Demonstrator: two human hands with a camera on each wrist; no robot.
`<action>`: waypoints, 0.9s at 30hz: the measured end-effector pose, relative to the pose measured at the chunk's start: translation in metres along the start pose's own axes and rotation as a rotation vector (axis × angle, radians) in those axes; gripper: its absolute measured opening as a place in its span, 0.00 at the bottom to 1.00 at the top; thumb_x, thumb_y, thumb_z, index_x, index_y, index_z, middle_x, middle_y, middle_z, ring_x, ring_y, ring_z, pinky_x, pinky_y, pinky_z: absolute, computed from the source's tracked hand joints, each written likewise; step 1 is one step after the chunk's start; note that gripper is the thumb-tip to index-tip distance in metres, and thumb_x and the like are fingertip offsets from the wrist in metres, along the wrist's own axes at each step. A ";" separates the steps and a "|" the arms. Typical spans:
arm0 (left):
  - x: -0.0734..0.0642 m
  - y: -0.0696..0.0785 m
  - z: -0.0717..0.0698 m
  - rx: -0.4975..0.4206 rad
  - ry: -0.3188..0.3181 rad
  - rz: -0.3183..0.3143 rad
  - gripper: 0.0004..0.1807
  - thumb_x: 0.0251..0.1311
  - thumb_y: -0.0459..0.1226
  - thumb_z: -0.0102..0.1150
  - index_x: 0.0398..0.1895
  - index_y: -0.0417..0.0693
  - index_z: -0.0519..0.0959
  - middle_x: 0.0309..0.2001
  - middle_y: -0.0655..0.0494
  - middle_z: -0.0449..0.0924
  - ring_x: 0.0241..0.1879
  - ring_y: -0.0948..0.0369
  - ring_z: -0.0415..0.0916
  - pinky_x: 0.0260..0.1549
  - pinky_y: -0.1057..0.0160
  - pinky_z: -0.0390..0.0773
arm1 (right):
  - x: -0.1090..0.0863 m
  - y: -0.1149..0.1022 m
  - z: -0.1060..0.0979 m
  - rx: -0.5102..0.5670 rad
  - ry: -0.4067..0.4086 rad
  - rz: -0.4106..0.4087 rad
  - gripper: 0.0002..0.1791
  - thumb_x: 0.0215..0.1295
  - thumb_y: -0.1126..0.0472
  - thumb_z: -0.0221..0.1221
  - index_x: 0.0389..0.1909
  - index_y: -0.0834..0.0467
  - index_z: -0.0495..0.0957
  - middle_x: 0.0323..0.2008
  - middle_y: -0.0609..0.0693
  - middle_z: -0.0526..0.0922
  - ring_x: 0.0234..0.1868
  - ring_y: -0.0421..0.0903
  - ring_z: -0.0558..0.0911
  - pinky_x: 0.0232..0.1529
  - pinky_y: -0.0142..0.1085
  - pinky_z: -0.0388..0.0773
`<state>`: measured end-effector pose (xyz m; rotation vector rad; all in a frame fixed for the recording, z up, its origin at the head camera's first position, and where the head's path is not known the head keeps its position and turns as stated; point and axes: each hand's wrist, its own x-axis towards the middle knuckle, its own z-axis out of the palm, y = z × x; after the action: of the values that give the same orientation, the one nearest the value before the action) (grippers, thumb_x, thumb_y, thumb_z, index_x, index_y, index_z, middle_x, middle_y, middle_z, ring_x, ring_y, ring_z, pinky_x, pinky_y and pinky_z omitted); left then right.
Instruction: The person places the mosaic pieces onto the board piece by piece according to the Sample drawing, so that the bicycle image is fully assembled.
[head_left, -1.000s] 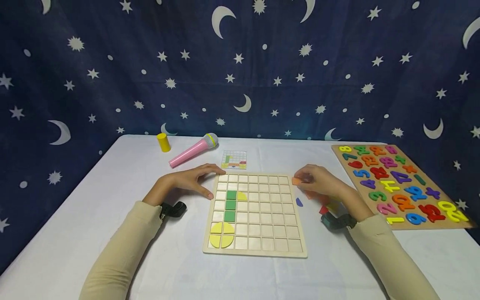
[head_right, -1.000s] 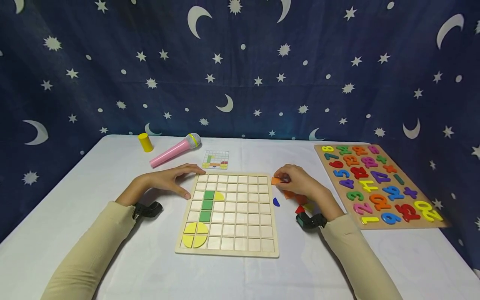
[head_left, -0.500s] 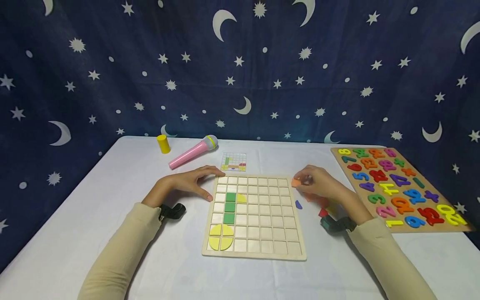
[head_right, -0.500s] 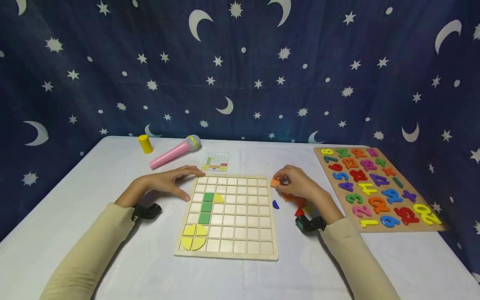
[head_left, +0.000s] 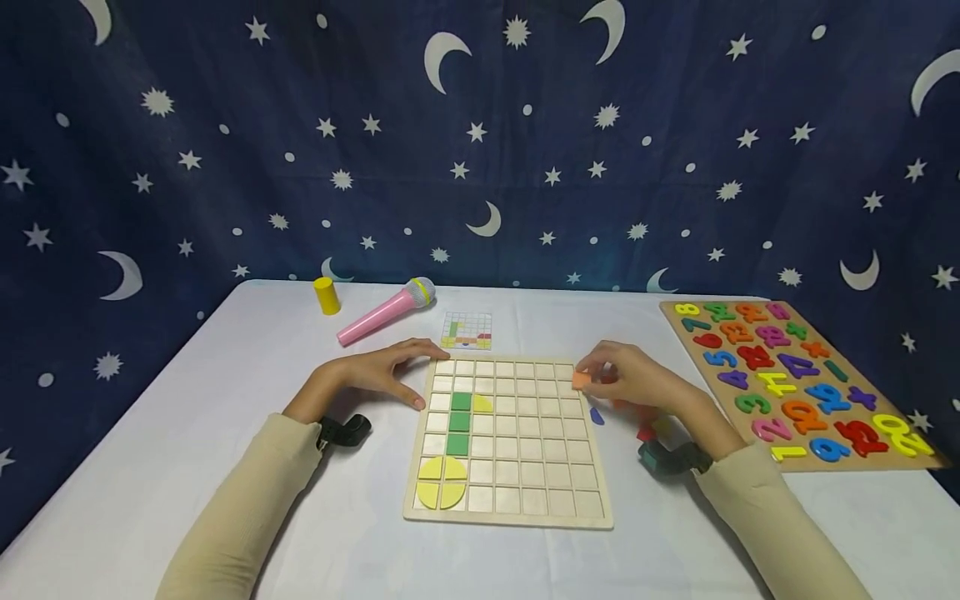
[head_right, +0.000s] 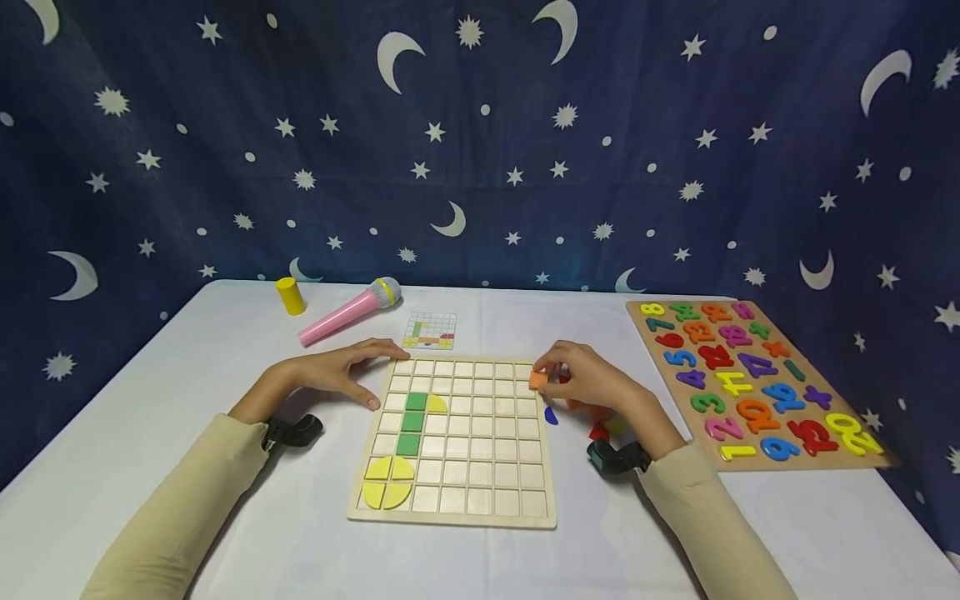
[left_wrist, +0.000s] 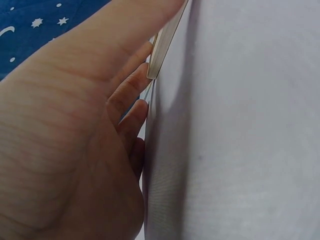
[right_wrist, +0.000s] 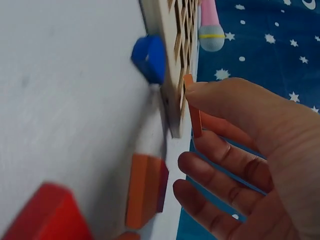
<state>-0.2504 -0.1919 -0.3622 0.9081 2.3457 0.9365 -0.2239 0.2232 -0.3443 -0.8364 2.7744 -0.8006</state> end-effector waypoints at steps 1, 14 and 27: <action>-0.001 -0.001 0.001 -0.004 -0.002 -0.001 0.45 0.51 0.46 0.74 0.72 0.54 0.63 0.74 0.48 0.53 0.73 0.47 0.44 0.70 0.39 0.44 | 0.000 -0.001 0.001 -0.001 -0.006 -0.019 0.16 0.58 0.60 0.69 0.48 0.60 0.83 0.39 0.49 0.81 0.37 0.46 0.75 0.40 0.36 0.79; -0.002 0.000 0.001 -0.023 0.003 -0.001 0.46 0.50 0.45 0.75 0.72 0.53 0.63 0.74 0.47 0.51 0.74 0.48 0.42 0.71 0.40 0.42 | 0.005 -0.029 0.010 -0.006 -0.072 -0.200 0.14 0.58 0.60 0.68 0.46 0.59 0.85 0.40 0.46 0.81 0.40 0.46 0.78 0.44 0.42 0.79; -0.002 0.002 0.001 -0.017 0.002 -0.022 0.45 0.51 0.45 0.74 0.73 0.55 0.62 0.74 0.48 0.52 0.74 0.48 0.44 0.71 0.39 0.44 | 0.002 -0.056 0.024 0.006 -0.160 -0.321 0.10 0.61 0.59 0.66 0.44 0.56 0.84 0.39 0.42 0.78 0.39 0.43 0.76 0.41 0.35 0.77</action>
<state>-0.2479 -0.1918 -0.3615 0.8737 2.3414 0.9477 -0.1921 0.1717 -0.3354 -1.3049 2.5317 -0.7483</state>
